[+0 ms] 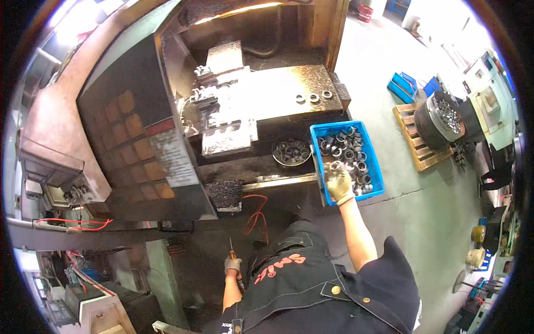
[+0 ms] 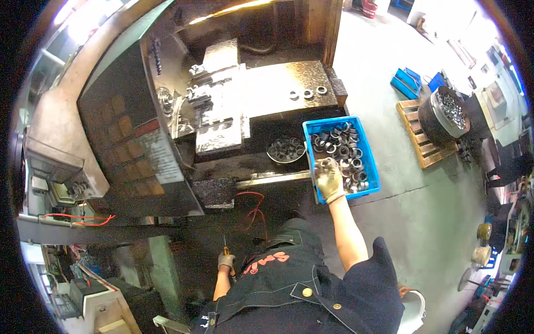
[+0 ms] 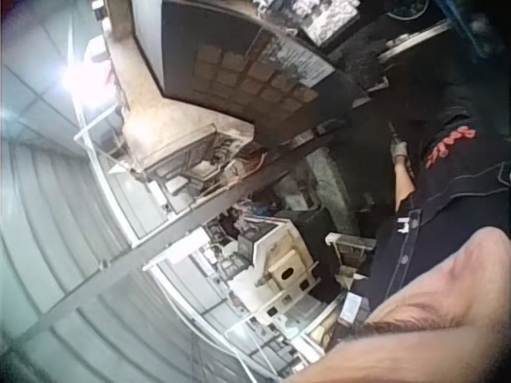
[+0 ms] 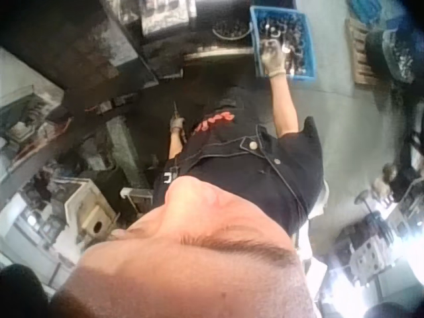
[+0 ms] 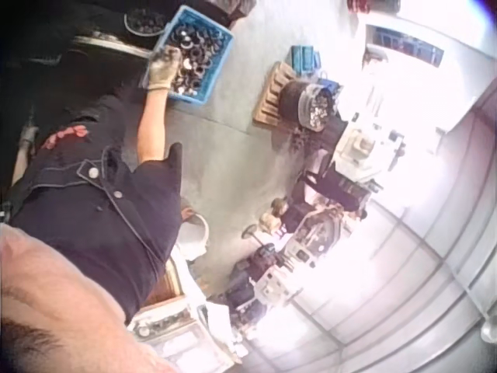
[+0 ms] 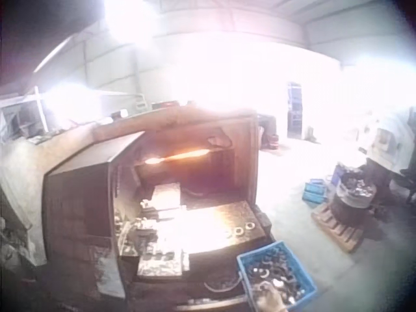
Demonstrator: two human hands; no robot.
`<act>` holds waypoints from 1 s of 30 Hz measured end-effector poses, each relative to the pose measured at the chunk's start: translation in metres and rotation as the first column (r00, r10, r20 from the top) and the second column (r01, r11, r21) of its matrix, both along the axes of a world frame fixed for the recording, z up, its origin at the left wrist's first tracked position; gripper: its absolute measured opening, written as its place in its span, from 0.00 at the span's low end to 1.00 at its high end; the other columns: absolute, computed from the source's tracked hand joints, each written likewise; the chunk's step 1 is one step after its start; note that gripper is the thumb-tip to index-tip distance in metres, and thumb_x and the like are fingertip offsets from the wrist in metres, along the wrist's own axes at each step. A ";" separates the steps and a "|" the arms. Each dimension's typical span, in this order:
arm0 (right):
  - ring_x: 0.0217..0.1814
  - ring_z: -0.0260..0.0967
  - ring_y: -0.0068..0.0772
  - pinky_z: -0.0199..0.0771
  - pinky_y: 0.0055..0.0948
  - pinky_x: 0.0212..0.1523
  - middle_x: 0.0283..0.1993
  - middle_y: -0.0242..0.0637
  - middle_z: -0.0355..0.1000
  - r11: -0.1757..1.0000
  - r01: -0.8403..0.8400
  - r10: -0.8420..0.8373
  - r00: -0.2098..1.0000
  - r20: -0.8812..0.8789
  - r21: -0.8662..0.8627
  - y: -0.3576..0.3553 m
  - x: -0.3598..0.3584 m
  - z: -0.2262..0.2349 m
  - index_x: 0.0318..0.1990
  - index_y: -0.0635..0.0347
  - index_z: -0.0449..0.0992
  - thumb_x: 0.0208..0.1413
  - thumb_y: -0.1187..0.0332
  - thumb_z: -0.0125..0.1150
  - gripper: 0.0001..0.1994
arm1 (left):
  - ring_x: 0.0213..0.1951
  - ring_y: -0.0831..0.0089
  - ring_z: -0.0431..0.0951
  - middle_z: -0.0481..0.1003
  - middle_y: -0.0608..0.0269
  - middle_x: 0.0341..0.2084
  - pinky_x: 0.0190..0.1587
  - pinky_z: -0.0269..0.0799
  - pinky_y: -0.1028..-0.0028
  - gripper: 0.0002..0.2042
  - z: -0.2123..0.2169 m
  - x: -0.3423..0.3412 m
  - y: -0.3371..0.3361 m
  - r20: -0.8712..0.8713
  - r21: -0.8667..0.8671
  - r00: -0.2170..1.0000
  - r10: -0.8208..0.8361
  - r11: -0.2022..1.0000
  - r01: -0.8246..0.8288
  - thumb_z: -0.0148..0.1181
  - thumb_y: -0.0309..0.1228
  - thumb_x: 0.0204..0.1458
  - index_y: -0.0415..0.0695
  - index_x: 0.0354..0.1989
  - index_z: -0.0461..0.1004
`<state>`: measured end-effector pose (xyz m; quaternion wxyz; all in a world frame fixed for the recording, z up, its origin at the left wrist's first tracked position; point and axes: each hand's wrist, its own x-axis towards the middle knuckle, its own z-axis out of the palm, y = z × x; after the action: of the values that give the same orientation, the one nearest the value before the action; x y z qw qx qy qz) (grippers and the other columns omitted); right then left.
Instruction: The person operates a CNC lathe in a workshop, repeatedly loading small metal rings into the machine's chuck, securing them with a tool, and closing the safety door. The person also interacts with the machine's control panel to start the process.
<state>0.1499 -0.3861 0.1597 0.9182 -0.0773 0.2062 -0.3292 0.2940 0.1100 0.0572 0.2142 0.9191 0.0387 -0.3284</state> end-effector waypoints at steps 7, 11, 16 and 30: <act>0.34 0.68 0.31 0.69 0.30 0.35 0.36 0.38 0.71 0.867 -0.496 0.487 0.865 -0.119 -0.053 0.104 0.092 0.076 0.34 0.52 0.71 0.50 0.56 0.53 0.11 | 0.38 0.49 0.71 0.71 0.43 0.33 0.40 0.66 0.62 0.21 -0.073 0.020 0.071 -0.006 -0.026 0.967 -0.254 0.967 0.254 0.57 0.33 0.30 0.34 0.36 0.69; 0.36 0.67 0.32 0.68 0.33 0.40 0.37 0.36 0.70 0.728 -0.476 0.374 0.879 -0.296 -0.494 0.146 0.149 0.072 0.35 0.56 0.69 0.53 0.55 0.50 0.14 | 0.36 0.53 0.73 0.71 0.45 0.33 0.37 0.67 0.64 0.19 -0.073 0.041 0.096 -0.090 0.033 0.925 -0.370 0.927 0.374 0.56 0.31 0.35 0.36 0.38 0.69; 0.41 0.64 0.23 0.64 0.25 0.43 0.41 0.34 0.68 0.776 -0.423 0.251 0.887 -0.387 -0.467 0.205 0.194 0.086 0.39 0.58 0.69 0.55 0.59 0.47 0.12 | 0.33 0.58 0.74 0.72 0.50 0.34 0.35 0.68 0.65 0.18 0.006 0.046 0.090 -0.214 -0.030 0.963 0.164 0.984 -0.174 0.54 0.30 0.37 0.40 0.40 0.69; 0.37 0.60 0.19 0.58 0.19 0.42 0.35 0.27 0.67 0.881 -0.007 -0.162 0.935 -0.316 -0.473 0.302 0.251 0.081 0.39 0.64 0.69 0.53 0.59 0.50 0.15 | 0.17 0.67 0.69 0.68 0.62 0.19 0.16 0.63 0.68 0.09 -0.005 0.025 0.200 -0.251 -0.225 0.929 0.271 0.917 -0.329 0.50 0.30 0.42 0.46 0.33 0.67</act>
<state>0.4006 -0.0839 0.2409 0.8074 -0.3439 0.2822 -0.3875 0.3190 0.3096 0.0519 0.3767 0.8245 0.1591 -0.3911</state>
